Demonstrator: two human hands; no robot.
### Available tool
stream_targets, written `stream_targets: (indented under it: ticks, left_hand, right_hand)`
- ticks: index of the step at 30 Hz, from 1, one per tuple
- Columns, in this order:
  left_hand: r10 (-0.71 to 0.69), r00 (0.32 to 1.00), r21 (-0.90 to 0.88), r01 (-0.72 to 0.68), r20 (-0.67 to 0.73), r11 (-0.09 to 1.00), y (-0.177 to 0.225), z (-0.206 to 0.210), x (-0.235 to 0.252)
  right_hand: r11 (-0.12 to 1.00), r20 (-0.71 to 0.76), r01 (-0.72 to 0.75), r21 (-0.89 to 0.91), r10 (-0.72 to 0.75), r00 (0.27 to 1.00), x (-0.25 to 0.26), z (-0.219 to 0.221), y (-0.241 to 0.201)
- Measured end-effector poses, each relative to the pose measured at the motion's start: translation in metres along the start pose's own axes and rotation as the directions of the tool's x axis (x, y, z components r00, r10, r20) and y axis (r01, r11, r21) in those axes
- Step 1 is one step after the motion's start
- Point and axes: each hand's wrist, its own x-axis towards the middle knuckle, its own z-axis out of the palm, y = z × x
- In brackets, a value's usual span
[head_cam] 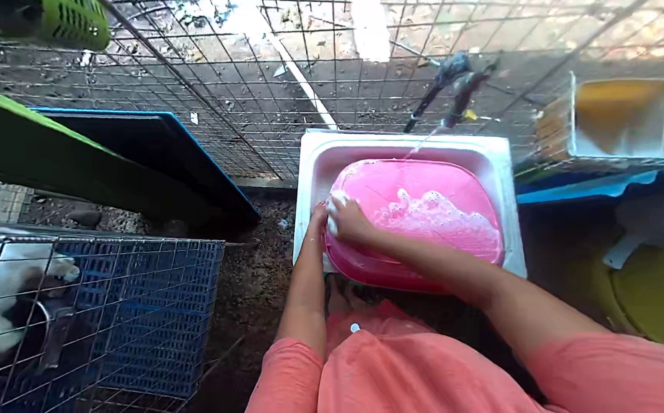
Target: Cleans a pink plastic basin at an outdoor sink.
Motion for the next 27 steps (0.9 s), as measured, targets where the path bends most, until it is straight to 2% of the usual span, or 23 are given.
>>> stream_targets:
  ticks: [3, 5, 6, 9, 11, 12, 14, 17, 19, 22, 23, 25, 27]
  left_hand:
    - [-0.009, 1.0, -0.008, 0.008, -0.02, 1.0, -0.018, 0.004, 0.027]
    - [-0.008, 0.999, -0.011, 0.008, -0.033, 1.0, -0.009, 0.004, 0.019]
    - [0.001, 0.999, 0.0, -0.001, -0.035, 1.0, 0.001, 0.003, 0.008]
    - [0.029, 0.998, 0.089, -0.024, -0.055, 0.996, 0.005, 0.003, 0.003]
    - [0.029, 0.997, 0.144, -0.019, -0.069, 0.989, 0.012, 0.003, 0.006]
    - [0.034, 0.996, 0.159, -0.019, -0.088, 0.987, 0.013, 0.004, 0.006]
    - [0.044, 0.993, 0.185, -0.022, -0.113, 0.983, 0.01, 0.006, 0.005]
    - [0.07, 0.989, 0.195, -0.044, -0.127, 0.98, 0.007, 0.007, 0.008]
    - [0.086, 0.987, 0.197, -0.058, -0.135, 0.979, 0.009, 0.007, 0.008]
    - [0.1, 0.985, 0.221, -0.067, -0.139, 0.973, 0.014, 0.008, 0.003]
    - [0.108, 0.984, 0.23, -0.073, -0.143, 0.971, 0.013, 0.008, 0.004]
    - [0.115, 0.983, 0.232, -0.079, -0.146, 0.97, 0.012, 0.007, 0.004]
    - [0.118, 0.983, 0.219, -0.085, -0.143, 0.972, 0.008, 0.007, 0.004]
  right_hand:
    - [0.969, 0.147, 0.241, 0.048, -0.245, 0.958, -0.073, 0.001, -0.008]
    - [0.934, 0.126, 0.34, 0.112, -0.353, 0.927, -0.065, -0.006, 0.007]
    - [0.934, 0.109, 0.334, 0.126, -0.348, 0.931, -0.047, -0.01, 0.015]
    - [0.992, 0.009, 0.12, 0.043, -0.12, 0.993, 0.024, -0.024, 0.057]
    - [0.999, -0.117, -0.04, -0.033, 0.036, 0.992, 0.056, -0.041, 0.111]
    - [0.993, -0.15, -0.117, -0.031, 0.111, 0.982, 0.054, -0.05, 0.14]
    - [0.967, -0.197, -0.25, -0.044, 0.237, 0.951, 0.016, -0.065, 0.193]
    - [0.903, -0.265, -0.427, -0.039, 0.403, 0.876, -0.089, -0.074, 0.242]
    - [0.861, -0.211, -0.508, -0.002, 0.496, 0.842, -0.161, -0.071, 0.236]
    - [0.877, -0.137, -0.48, 0.018, 0.478, 0.868, -0.217, -0.044, 0.165]
    - [0.903, -0.151, -0.429, 0.036, 0.429, 0.89, -0.216, -0.033, 0.134]
    - [0.951, -0.169, -0.295, 0.092, 0.307, 0.937, -0.181, -0.015, 0.085]
    - [0.978, -0.12, -0.154, 0.138, 0.171, 0.978, -0.12, -0.013, 0.068]
